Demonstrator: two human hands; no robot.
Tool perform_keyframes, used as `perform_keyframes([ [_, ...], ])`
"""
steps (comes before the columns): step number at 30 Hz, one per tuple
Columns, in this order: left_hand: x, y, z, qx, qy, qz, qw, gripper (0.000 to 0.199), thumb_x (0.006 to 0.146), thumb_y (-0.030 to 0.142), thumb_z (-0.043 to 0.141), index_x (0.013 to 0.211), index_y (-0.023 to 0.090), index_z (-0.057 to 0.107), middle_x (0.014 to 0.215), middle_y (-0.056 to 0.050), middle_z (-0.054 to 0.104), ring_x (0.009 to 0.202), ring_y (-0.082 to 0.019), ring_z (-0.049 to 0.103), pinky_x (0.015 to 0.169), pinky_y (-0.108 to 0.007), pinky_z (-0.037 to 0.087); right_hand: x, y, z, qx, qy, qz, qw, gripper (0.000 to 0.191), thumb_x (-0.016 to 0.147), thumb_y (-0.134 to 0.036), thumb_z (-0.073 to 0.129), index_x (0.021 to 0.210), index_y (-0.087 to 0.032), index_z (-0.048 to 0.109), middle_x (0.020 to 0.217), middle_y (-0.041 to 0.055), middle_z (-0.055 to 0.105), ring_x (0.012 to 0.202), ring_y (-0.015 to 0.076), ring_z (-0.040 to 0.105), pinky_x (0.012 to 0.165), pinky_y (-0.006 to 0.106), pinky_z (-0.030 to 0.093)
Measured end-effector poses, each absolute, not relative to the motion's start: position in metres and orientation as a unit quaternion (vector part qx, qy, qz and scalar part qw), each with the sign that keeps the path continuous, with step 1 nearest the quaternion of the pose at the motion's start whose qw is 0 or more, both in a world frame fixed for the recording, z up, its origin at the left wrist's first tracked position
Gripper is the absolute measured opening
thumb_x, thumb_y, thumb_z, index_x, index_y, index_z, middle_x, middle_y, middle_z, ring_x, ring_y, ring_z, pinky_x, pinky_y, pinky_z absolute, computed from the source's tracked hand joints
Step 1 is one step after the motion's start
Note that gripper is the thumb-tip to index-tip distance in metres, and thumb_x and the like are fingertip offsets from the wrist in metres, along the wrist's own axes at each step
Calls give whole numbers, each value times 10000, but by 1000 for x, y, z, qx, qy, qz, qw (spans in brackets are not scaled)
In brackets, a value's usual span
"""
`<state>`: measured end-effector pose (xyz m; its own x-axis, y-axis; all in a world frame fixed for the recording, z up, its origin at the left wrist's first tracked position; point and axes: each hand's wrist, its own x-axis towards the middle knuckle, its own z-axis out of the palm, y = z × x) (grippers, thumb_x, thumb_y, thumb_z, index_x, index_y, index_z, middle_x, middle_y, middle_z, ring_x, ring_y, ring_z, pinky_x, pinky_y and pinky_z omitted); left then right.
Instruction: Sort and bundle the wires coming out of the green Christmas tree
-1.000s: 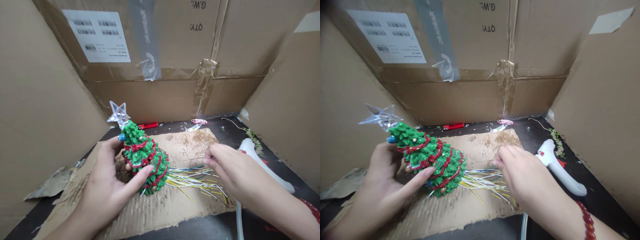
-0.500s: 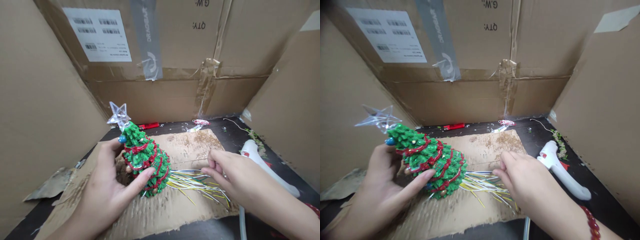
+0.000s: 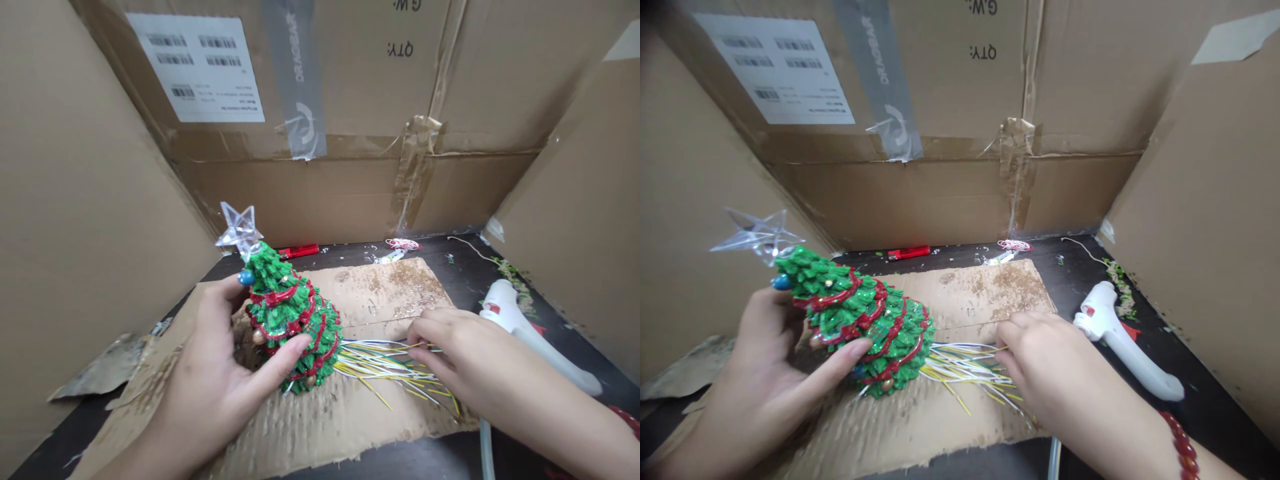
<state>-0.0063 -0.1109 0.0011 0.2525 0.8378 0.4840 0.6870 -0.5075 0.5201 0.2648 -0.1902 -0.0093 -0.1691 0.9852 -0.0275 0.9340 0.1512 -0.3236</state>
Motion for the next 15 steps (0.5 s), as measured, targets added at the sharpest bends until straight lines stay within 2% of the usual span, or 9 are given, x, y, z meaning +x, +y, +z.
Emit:
perform_keyframes([
  [5,-6,-110,2,785,482,378,89,531,762,563,537,1198,310,369,1052,-58,535,969,-240,616,865,-482,567,265,-189,-9,-626,-761,132,105,132,904,-174,481,831,-230,576,848,-4,600,788,204,544,704,359,389],
  [9,-5,-111,4,796,474,363,96,513,796,540,525,1206,274,371,1039,-52,545,914,-198,627,783,-375,583,264,-189,-9,-627,-758,143,106,138,909,-199,477,810,-230,568,838,-7,599,785,201,541,704,353,379],
  [15,-8,-108,2,804,458,366,100,566,784,548,535,1238,251,373,1078,-70,548,1000,-228,602,887,-395,539,263,-189,-9,-640,-740,162,128,107,929,-305,496,899,-279,595,892,-41,624,831,186,559,732,346,373],
])
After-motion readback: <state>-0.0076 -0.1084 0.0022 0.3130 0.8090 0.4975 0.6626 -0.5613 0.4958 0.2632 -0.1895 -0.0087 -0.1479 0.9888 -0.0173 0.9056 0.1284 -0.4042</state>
